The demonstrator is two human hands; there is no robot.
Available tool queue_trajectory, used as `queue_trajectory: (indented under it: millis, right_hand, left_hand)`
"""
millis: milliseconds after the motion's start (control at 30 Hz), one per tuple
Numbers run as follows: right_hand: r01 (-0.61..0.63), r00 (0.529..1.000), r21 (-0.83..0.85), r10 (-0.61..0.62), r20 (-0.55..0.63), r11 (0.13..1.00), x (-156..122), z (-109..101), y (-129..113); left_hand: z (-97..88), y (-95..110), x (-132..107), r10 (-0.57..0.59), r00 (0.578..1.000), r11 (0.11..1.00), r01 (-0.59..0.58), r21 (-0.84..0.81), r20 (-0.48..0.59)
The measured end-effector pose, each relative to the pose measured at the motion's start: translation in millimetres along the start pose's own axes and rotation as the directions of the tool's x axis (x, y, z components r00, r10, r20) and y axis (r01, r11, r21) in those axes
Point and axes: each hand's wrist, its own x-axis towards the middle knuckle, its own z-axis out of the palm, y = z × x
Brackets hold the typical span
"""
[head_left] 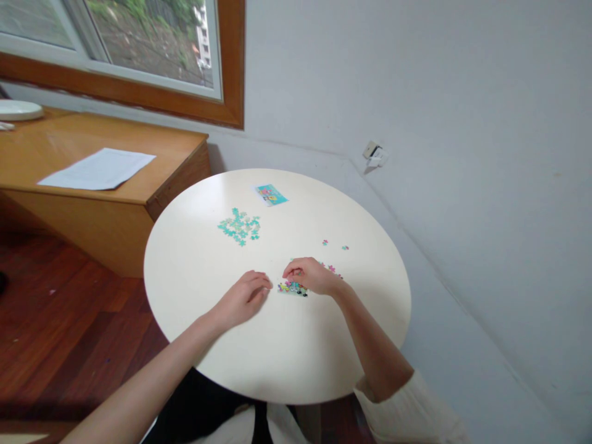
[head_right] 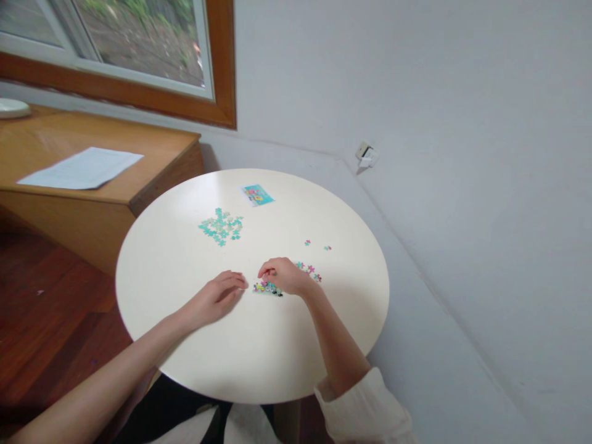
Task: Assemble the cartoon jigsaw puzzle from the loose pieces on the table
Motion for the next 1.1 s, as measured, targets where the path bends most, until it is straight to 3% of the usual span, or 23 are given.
queue_trajectory:
  millis: [733, 1100]
  right_hand:
    - [0.038, 0.999, -0.009, -0.038, -0.03, 0.999, 0.2, 3.7, -1.4]
    - [0.009, 0.998, -0.098, -0.016, -0.067, 0.995, 1.7, 8.7, -4.4]
  left_hand:
    - [0.4, -0.2, 0.4, -0.013, 1.0, 1.0, 0.013, 0.007, 0.001]
    - [-0.7, 0.4, 0.2, -0.004, 1.0, 1.0, 0.004, 0.013, 0.009]
